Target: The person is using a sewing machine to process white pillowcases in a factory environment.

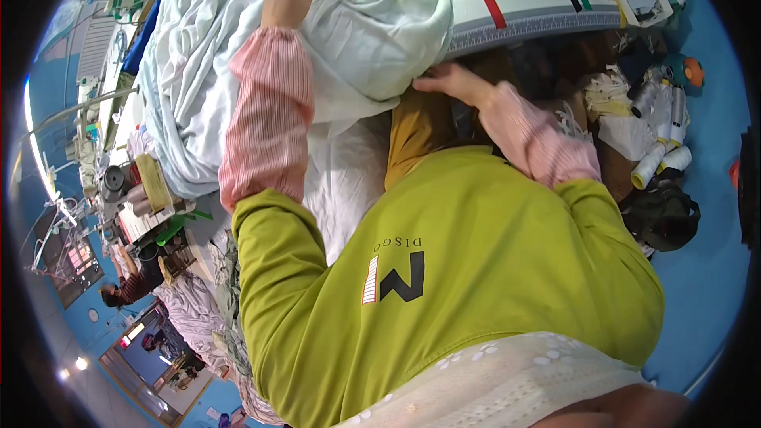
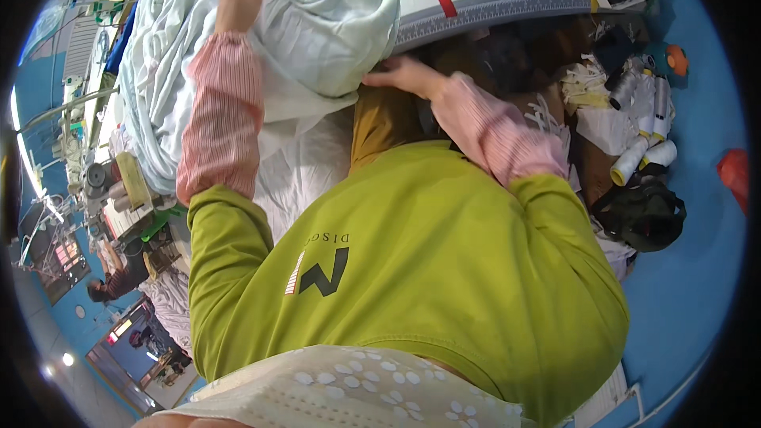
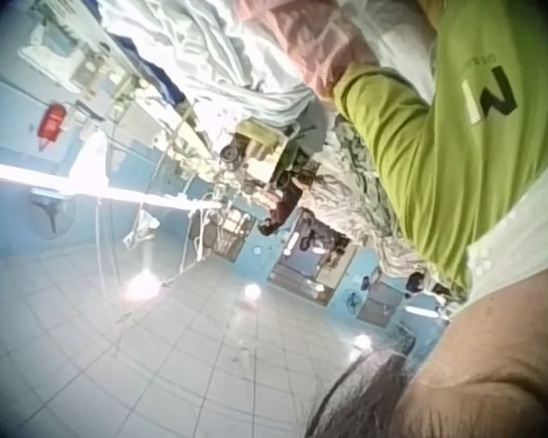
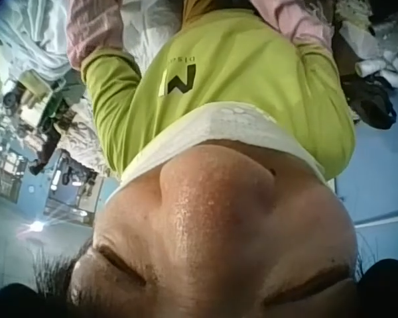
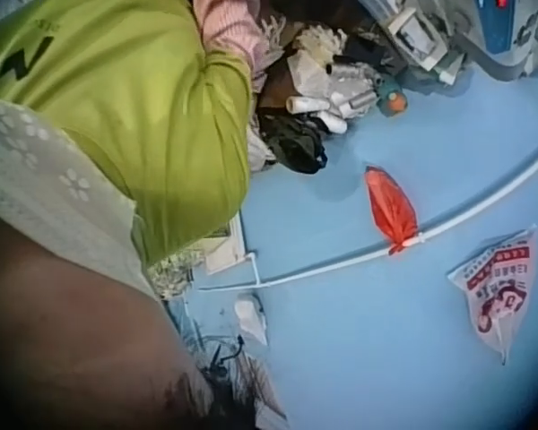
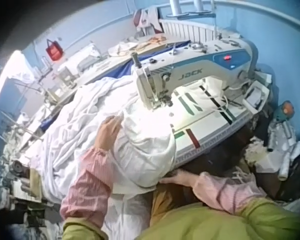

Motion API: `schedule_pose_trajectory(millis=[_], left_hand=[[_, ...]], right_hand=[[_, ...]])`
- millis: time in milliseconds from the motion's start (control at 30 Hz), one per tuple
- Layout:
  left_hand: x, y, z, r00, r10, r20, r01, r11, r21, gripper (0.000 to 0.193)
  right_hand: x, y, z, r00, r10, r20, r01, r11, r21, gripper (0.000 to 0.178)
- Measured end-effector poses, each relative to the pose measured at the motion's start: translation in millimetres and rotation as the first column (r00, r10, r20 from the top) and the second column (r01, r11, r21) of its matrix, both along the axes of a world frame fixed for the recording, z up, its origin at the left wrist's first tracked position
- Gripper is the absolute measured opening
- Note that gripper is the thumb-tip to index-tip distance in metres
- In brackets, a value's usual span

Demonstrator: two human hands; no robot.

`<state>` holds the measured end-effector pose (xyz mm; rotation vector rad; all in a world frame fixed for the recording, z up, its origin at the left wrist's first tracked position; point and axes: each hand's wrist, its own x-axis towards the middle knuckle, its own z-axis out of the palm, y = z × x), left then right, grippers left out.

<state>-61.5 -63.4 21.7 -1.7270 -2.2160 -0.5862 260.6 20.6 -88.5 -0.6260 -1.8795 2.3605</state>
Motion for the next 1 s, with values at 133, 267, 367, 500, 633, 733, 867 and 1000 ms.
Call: schedule_pose_trajectory(millis=[133,267,367,500,633,733,867,1000], left_hand=[[-56,-57,-43,0.889,0.429,0.158,-0.297,0.806,-0.513,0.078],[-117,-215,-44,0.537,0.837,-0.103,-0.649,0.332,-0.684,0.096],[-139,-324,-28,0.454,0.832,-0.318,-0.624,0.043,-0.780,0.101],[-109,-320,8,0.732,0.637,-0.241,-0.399,0.116,-0.909,0.081],[21,-220,65,0.989,0.086,-0.123,-0.135,0.865,-0.483,0.035],[149,-175,70,0.888,-0.042,0.457,0.202,0.930,-0.307,0.035],[250,-183,29,0.981,0.041,0.189,0.045,0.903,-0.427,0.059],[284,-212,-39,0.951,0.225,0.213,-0.150,0.936,-0.318,0.049]], right_hand=[[-46,-56,-5,0.934,0.331,-0.134,-0.356,0.894,-0.271,0.066],[-42,-121,46,0.934,0.263,-0.241,-0.340,0.857,-0.386,0.055],[-26,-137,84,0.899,0.282,-0.335,-0.392,0.860,-0.326,0.050],[-4,-171,115,0.766,0.413,-0.492,-0.562,0.802,-0.201,0.042],[10,-191,122,0.810,0.421,-0.407,-0.530,0.824,-0.202,0.035],[43,-184,108,0.774,0.464,-0.430,-0.555,0.825,-0.108,0.023],[98,-166,78,0.786,0.481,-0.388,-0.529,0.848,-0.021,0.018],[130,-129,40,0.823,0.567,0.033,-0.568,0.821,0.054,0.021]])
